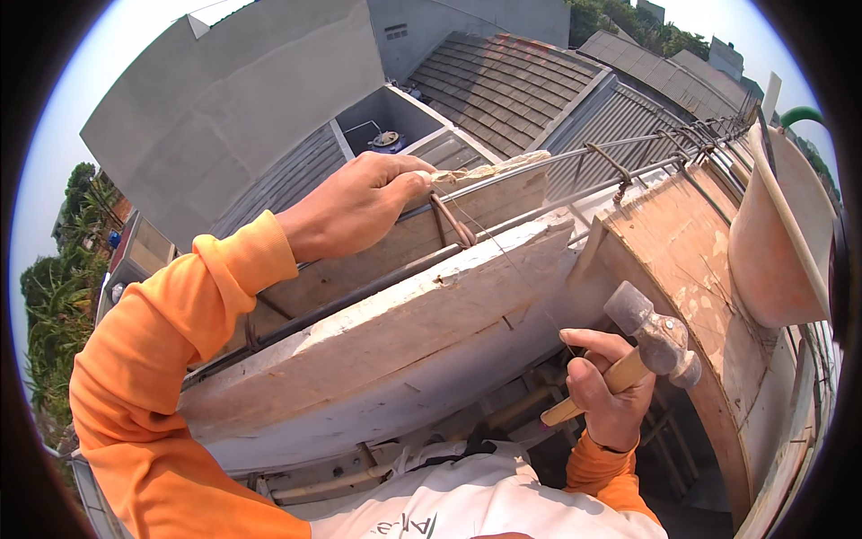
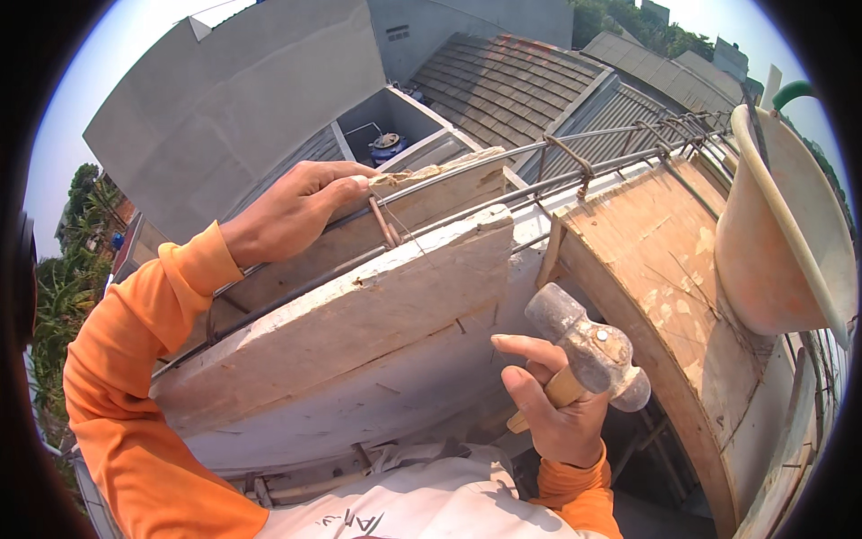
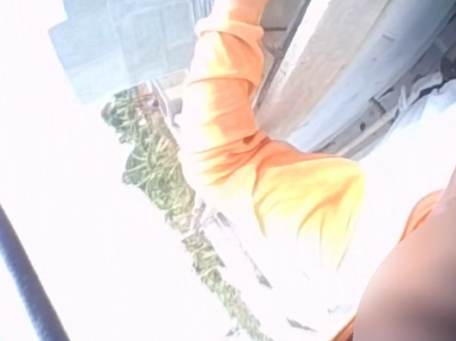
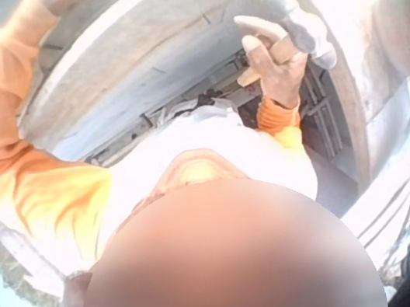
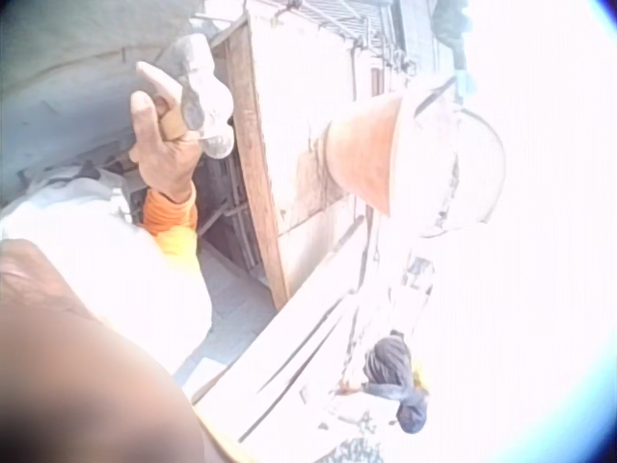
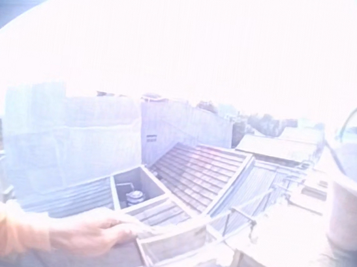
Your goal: The person installs large white panels against a wall frame. Using a hammer and nails, the person secures the panels while balancing on a structure, occasionally reaching for supplies in a bucket.
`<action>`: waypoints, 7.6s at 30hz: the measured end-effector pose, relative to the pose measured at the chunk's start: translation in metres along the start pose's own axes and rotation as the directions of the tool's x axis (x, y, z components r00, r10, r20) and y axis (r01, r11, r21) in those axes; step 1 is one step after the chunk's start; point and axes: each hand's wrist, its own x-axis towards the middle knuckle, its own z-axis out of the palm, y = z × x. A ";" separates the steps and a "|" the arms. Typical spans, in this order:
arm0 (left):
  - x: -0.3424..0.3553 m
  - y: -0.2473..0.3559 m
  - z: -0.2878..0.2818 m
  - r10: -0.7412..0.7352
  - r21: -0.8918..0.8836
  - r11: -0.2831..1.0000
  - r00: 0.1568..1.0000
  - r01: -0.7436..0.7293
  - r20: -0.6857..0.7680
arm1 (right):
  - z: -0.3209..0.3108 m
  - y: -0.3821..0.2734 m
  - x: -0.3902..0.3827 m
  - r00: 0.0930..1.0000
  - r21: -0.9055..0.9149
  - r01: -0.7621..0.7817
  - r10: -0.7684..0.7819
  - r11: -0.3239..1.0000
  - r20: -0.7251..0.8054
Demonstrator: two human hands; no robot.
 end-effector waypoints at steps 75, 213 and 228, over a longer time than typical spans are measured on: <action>-0.027 0.045 0.004 0.209 0.431 0.902 0.904 -0.030 -0.373 | -0.002 0.067 0.029 0.901 -0.187 0.433 -0.418 0.882 0.118; 0.002 0.036 0.009 0.179 0.309 0.942 0.975 -0.130 -0.133 | 0.006 0.055 0.000 0.964 0.373 0.079 -0.166 0.925 0.208; 0.016 0.027 0.010 0.200 0.387 0.916 0.956 -0.105 -0.216 | 0.006 0.047 0.004 0.963 0.260 0.130 -0.185 0.957 0.197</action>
